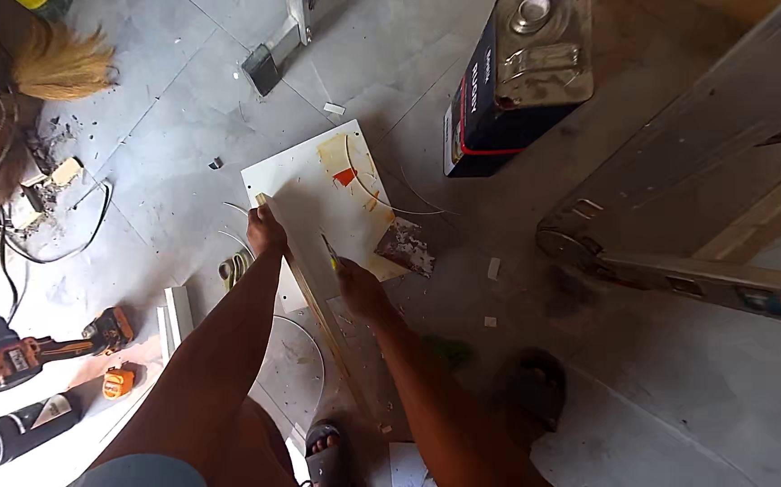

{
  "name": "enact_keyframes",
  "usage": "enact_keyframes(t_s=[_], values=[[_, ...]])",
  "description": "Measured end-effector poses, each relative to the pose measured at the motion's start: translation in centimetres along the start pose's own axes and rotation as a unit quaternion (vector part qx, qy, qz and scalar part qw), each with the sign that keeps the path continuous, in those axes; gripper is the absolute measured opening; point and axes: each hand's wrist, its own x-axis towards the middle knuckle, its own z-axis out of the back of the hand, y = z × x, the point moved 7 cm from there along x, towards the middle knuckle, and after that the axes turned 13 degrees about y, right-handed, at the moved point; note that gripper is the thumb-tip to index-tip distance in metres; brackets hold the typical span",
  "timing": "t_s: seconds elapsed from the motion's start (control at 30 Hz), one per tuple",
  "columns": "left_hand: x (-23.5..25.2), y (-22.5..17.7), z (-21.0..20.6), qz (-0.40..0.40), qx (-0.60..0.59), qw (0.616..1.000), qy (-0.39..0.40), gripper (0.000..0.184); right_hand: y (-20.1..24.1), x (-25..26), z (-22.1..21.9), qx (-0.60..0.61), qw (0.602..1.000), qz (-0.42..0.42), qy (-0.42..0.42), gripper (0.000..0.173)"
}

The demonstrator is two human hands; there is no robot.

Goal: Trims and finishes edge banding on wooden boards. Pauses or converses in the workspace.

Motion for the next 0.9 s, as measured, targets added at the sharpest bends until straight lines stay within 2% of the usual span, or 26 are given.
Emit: enact_keyframes(t_s=[0.1, 0.2, 0.37, 0.57, 0.9], values=[[0.0, -0.2, 0.0, 0.010, 0.029, 1.000, 0.002, 0.051, 1.8, 5.2, -1.4, -0.029, 0.999, -0.002, -0.024, 0.048], [0.2, -0.2, -0.1, 0.011, 0.040, 0.999, 0.004, 0.052, 4.1, 9.6, -1.6, -0.040, 0.999, 0.010, -0.010, 0.049], [0.5, -0.2, -0.1, 0.020, 0.033, 0.999, 0.006, 0.050, 6.4, 14.1, -1.3, -0.074, 0.997, 0.032, 0.011, 0.048], [0.7, -0.2, -0.2, 0.013, 0.045, 0.999, 0.001, 0.049, 7.5, 15.7, -0.9, -0.069, 0.996, 0.052, 0.015, 0.046], [0.3, -0.4, -0.2, 0.011, 0.045, 0.999, 0.010, 0.052, 7.6, 15.9, -0.7, -0.053, 0.998, 0.027, 0.025, 0.046]])
